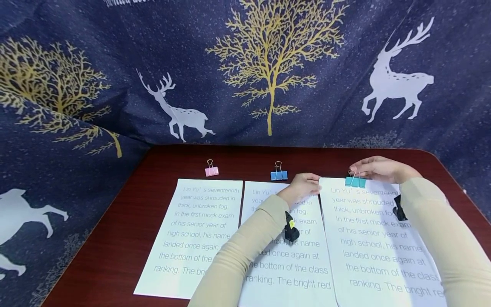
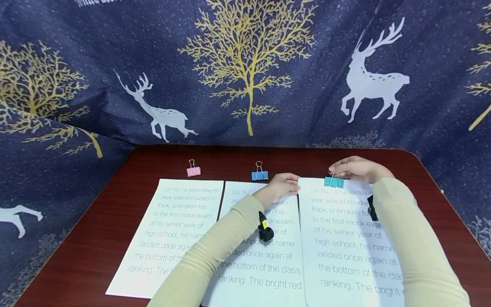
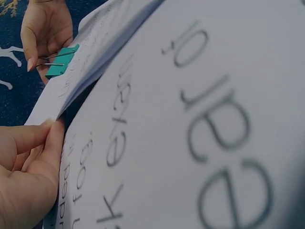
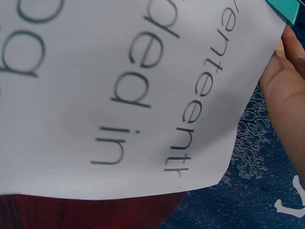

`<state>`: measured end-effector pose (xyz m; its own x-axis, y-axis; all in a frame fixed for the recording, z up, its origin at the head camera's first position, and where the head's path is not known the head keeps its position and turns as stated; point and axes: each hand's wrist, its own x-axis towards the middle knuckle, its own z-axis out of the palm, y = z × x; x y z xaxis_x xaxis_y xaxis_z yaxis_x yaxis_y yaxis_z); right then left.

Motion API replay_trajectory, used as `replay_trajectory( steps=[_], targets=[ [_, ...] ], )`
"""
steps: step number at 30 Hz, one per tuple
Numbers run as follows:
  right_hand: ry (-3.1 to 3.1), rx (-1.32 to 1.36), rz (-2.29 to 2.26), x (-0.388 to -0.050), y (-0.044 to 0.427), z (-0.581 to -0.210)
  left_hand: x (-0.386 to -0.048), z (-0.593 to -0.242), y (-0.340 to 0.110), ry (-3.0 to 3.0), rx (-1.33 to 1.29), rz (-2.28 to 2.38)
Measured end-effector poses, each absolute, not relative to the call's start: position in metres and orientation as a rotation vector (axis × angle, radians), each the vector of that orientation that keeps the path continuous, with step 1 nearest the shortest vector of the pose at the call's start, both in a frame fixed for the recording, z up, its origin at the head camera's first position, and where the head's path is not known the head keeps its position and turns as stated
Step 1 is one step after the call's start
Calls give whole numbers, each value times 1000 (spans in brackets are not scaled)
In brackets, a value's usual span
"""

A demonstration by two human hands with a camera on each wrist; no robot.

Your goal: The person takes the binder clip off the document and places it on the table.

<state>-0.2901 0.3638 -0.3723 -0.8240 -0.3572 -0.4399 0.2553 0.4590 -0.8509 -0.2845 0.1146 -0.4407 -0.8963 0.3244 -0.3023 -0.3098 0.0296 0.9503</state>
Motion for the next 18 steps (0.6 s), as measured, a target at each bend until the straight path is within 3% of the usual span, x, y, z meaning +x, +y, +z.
replay_trajectory(
  steps=[18],
  targets=[
    [2107, -24, -1498, -289, 367, -378, -281, -439, 111, 1931, 77, 1877]
  ],
)
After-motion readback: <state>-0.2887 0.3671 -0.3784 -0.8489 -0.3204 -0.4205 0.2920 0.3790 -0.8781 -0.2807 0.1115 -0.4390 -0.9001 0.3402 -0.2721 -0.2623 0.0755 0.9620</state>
